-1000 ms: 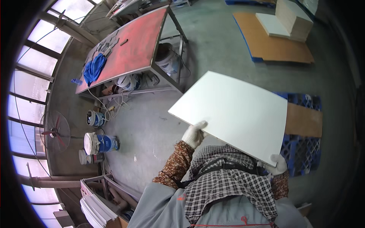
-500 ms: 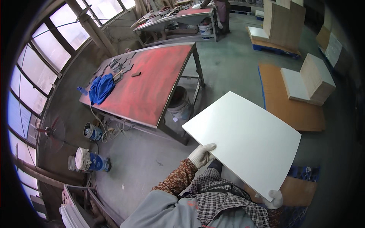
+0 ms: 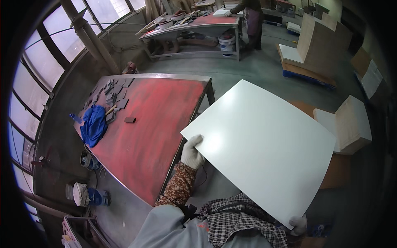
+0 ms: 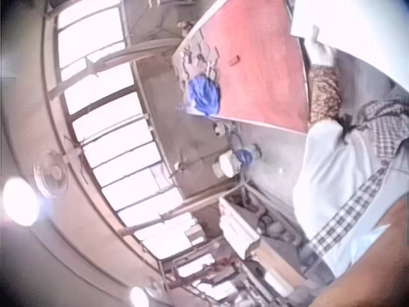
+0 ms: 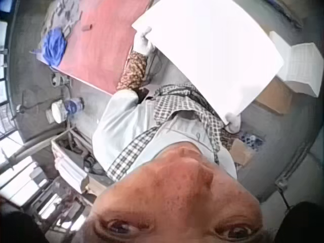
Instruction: Inspecting, marking, and cleaning white furniture panels in a workshop environment.
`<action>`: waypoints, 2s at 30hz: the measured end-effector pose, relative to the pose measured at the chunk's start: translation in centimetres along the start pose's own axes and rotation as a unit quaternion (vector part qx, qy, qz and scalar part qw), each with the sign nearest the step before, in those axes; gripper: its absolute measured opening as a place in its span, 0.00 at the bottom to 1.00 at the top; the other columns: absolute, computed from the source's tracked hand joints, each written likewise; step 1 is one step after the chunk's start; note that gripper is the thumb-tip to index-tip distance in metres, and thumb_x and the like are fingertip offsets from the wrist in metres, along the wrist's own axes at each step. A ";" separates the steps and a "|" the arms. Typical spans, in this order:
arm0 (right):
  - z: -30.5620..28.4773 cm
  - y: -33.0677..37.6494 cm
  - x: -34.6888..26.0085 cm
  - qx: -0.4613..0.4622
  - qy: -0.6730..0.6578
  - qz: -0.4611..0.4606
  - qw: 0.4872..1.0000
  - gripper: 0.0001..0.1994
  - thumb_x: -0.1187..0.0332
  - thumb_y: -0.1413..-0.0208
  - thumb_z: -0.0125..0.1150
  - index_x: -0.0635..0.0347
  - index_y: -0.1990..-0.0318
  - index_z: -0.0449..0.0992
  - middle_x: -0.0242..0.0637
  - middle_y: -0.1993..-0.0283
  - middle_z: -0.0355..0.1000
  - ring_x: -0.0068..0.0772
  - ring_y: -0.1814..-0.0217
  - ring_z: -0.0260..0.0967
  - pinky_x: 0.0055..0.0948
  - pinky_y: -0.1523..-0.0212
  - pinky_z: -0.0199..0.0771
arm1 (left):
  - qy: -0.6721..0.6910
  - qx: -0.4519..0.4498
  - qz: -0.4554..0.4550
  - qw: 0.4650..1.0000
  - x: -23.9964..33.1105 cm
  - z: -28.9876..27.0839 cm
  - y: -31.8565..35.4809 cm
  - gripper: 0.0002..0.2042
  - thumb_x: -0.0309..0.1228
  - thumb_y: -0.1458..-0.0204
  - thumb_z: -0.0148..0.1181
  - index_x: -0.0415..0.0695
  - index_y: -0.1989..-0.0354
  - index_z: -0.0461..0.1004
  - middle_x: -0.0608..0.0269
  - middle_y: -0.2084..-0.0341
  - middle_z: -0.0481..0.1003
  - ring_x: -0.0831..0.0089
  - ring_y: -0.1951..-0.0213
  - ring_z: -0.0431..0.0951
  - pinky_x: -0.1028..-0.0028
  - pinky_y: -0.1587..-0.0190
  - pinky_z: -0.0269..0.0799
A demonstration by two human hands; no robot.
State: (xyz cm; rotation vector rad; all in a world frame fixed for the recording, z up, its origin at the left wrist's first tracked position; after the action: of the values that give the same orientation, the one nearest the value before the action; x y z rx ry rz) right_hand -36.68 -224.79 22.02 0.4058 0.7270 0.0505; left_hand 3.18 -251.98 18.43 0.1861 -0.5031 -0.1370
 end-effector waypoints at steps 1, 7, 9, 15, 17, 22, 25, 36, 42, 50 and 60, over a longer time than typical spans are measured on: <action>1.1 -2.9 -1.3 0.016 0.002 -0.019 1.000 0.43 0.78 0.67 0.61 0.80 0.34 0.60 0.62 0.48 0.73 0.61 0.50 0.79 0.57 0.52 0.86 | 0.013 0.013 0.034 0.999 1.4 -0.1 -3.6 0.19 0.26 0.41 0.58 0.27 0.44 0.69 0.43 0.49 0.78 0.53 0.44 0.79 0.55 0.40 0.79; 1.8 -23.1 -9.4 -0.082 0.139 0.085 0.983 0.45 0.70 0.66 0.73 0.75 0.34 0.63 0.53 0.46 0.74 0.48 0.44 0.75 0.46 0.44 0.78 | 0.021 0.051 0.083 0.995 9.7 1.4 -17.1 0.43 0.63 0.38 0.51 0.27 0.35 0.67 0.38 0.39 0.73 0.48 0.40 0.76 0.51 0.38 0.73; 7.8 -29.3 -12.8 -0.082 0.129 0.039 0.988 0.45 0.70 0.66 0.72 0.75 0.35 0.63 0.53 0.49 0.75 0.47 0.49 0.77 0.42 0.51 0.80 | 0.019 -0.035 0.057 0.998 11.9 3.8 -20.2 0.48 0.67 0.41 0.52 0.27 0.33 0.64 0.36 0.39 0.72 0.48 0.39 0.75 0.51 0.39 0.74; 16.7 -47.9 -18.7 -0.189 0.215 0.153 0.946 0.43 0.73 0.66 0.70 0.76 0.35 0.64 0.54 0.47 0.75 0.46 0.44 0.75 0.44 0.45 0.78 | -0.207 0.017 0.020 0.978 19.1 5.7 -30.7 0.44 0.65 0.34 0.41 0.35 0.26 0.53 0.44 0.53 0.81 0.57 0.54 0.84 0.61 0.50 0.81; 20.7 -53.7 -19.2 -0.266 0.236 0.142 0.924 0.43 0.73 0.64 0.72 0.74 0.33 0.64 0.52 0.44 0.75 0.45 0.43 0.74 0.43 0.43 0.77 | -0.352 0.129 -0.058 0.925 20.3 6.1 -35.2 0.40 0.63 0.31 0.35 0.37 0.27 0.56 0.57 0.60 0.82 0.68 0.62 0.84 0.70 0.58 0.81; 29.7 -69.2 -18.0 -0.335 0.298 0.245 0.860 0.40 0.73 0.59 0.74 0.72 0.34 0.68 0.50 0.43 0.76 0.41 0.41 0.74 0.41 0.41 0.76 | -0.341 0.242 0.007 0.909 27.7 -6.1 -52.7 0.35 0.56 0.32 0.51 0.40 0.28 0.61 0.59 0.49 0.80 0.69 0.51 0.81 0.67 0.45 0.77; 33.9 -78.2 -18.4 -0.340 0.333 0.298 0.827 0.36 0.72 0.58 0.75 0.72 0.36 0.71 0.48 0.44 0.77 0.37 0.42 0.75 0.38 0.42 0.76 | -0.286 0.279 0.076 0.914 30.9 -3.3 -61.8 0.31 0.55 0.30 0.47 0.42 0.31 0.66 0.59 0.40 0.75 0.67 0.42 0.75 0.66 0.36 0.70; 53.1 -113.0 -20.6 -0.377 0.297 0.269 0.835 0.36 0.71 0.60 0.64 0.76 0.38 0.70 0.50 0.46 0.78 0.41 0.44 0.77 0.37 0.43 0.78 | -0.749 0.409 -0.062 0.518 46.1 -2.8 -88.7 0.43 0.66 0.36 0.37 0.30 0.47 0.79 0.36 0.50 0.80 0.46 0.43 0.78 0.61 0.36 0.67; 57.2 -138.6 -16.4 -0.408 0.218 0.319 0.827 0.27 0.62 0.48 0.60 0.78 0.45 0.74 0.50 0.59 0.81 0.43 0.72 0.81 0.39 0.76 0.84 | -0.802 0.385 -0.128 0.438 45.6 -1.7 -102.2 0.44 0.66 0.36 0.32 0.32 0.50 0.81 0.30 0.51 0.77 0.40 0.40 0.74 0.54 0.35 0.64; 71.0 -155.5 -11.7 -0.421 0.202 0.385 0.796 0.35 0.41 0.33 0.46 0.71 0.41 0.73 0.49 0.51 0.80 0.43 0.54 0.80 0.45 0.59 0.83 | -0.687 0.541 -0.101 0.475 47.5 -6.9 -105.6 0.45 0.67 0.38 0.37 0.28 0.57 0.81 0.29 0.59 0.79 0.40 0.47 0.79 0.54 0.41 0.69; 93.2 -162.0 5.8 -0.459 0.297 0.326 0.771 0.28 0.71 0.33 0.49 0.64 0.27 0.54 0.43 0.43 0.69 0.36 0.45 0.73 0.44 0.44 0.78 | -0.603 0.638 -0.066 0.475 67.4 -16.2 -115.4 0.46 0.68 0.37 0.37 0.25 0.57 0.80 0.28 0.58 0.79 0.39 0.47 0.78 0.52 0.44 0.68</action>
State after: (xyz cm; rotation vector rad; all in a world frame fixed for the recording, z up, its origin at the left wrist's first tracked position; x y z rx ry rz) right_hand 13.47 -404.89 19.92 -0.3581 1.0508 1.2054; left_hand 59.85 -373.93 11.58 1.7280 -2.0067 0.0205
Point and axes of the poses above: each hand's wrist, its own y-axis away from the middle knuckle, its own z-axis out of the palm, x = y × z, the point moved 8 cm from there along -y, towards the middle knuckle
